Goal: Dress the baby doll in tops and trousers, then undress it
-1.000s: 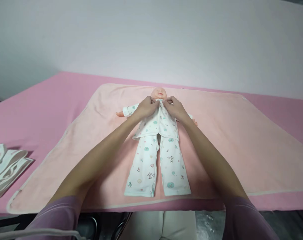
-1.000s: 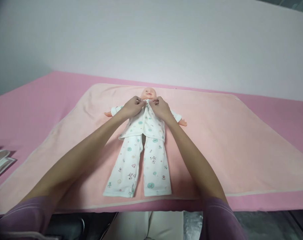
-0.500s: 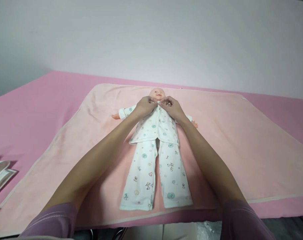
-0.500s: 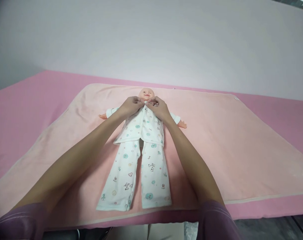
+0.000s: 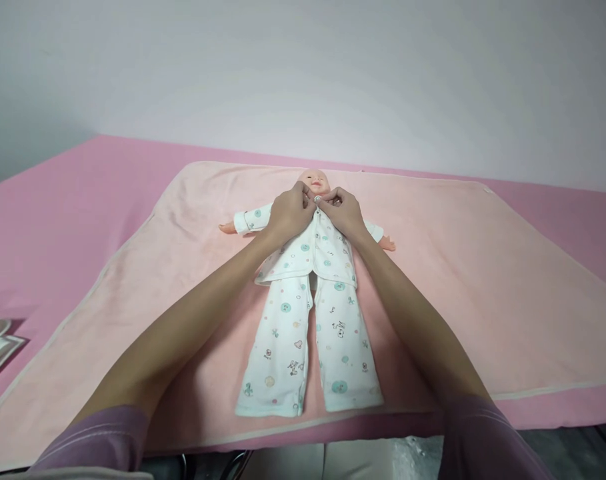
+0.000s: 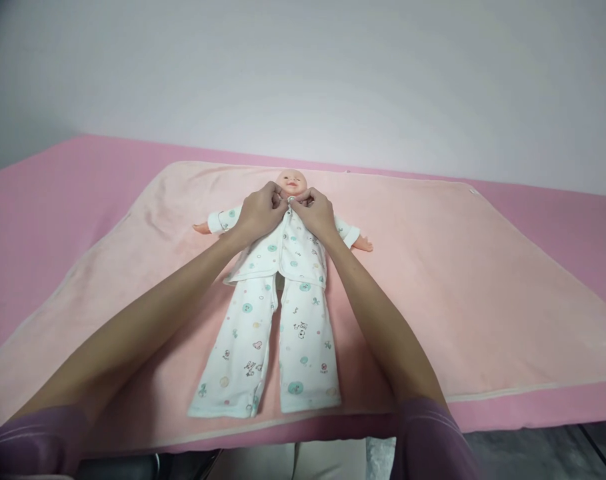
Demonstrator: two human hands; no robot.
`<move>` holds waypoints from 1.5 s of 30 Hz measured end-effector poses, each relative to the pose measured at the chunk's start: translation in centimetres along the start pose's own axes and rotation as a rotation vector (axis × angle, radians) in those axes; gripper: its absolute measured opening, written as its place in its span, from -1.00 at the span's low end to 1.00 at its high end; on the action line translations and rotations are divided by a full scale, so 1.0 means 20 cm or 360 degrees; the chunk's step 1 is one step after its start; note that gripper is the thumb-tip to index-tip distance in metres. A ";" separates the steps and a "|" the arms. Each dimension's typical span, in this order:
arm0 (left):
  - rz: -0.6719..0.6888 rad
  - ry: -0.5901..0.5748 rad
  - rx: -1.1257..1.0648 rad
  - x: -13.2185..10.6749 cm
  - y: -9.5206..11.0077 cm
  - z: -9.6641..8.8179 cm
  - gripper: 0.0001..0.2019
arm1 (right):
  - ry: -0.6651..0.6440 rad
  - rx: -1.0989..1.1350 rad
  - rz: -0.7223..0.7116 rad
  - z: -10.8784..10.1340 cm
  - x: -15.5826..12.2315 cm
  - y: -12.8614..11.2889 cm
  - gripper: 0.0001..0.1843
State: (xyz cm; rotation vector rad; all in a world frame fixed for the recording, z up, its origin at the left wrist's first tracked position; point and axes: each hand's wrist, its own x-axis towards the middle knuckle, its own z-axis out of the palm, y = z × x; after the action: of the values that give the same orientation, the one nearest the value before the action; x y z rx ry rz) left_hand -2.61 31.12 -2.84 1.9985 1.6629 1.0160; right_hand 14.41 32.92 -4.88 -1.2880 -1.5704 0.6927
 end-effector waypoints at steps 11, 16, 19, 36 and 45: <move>0.0022 0.0027 0.0039 0.00 -0.02 0.03 -0.90 | 0.0056 -0.0245 -0.0331 0.03 -0.04 -0.01 -0.82; -0.0012 0.0038 -0.0122 -0.01 -0.01 0.03 -0.90 | 0.0031 -0.0350 -0.0315 0.03 -0.06 -0.04 -0.86; 0.0268 0.0079 -0.0120 -0.18 -0.01 -0.06 -0.75 | 0.0087 -0.0550 -0.0481 -0.07 -0.22 -0.10 -0.85; 0.0038 -0.0147 0.0244 -0.56 0.03 -0.36 -0.74 | -0.0488 -0.0623 -0.0302 -0.44 -0.50 -0.26 -0.72; -0.0701 -0.0054 0.0397 -0.64 -0.58 -0.74 -0.69 | -0.0238 -0.0879 0.0369 -0.95 -0.69 0.18 -0.76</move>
State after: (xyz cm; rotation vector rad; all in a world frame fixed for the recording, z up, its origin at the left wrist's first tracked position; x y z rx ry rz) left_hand -21.91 19.31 -4.33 1.6541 2.1678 0.6390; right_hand 33.07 18.27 -5.16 -1.8818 -1.8266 0.5183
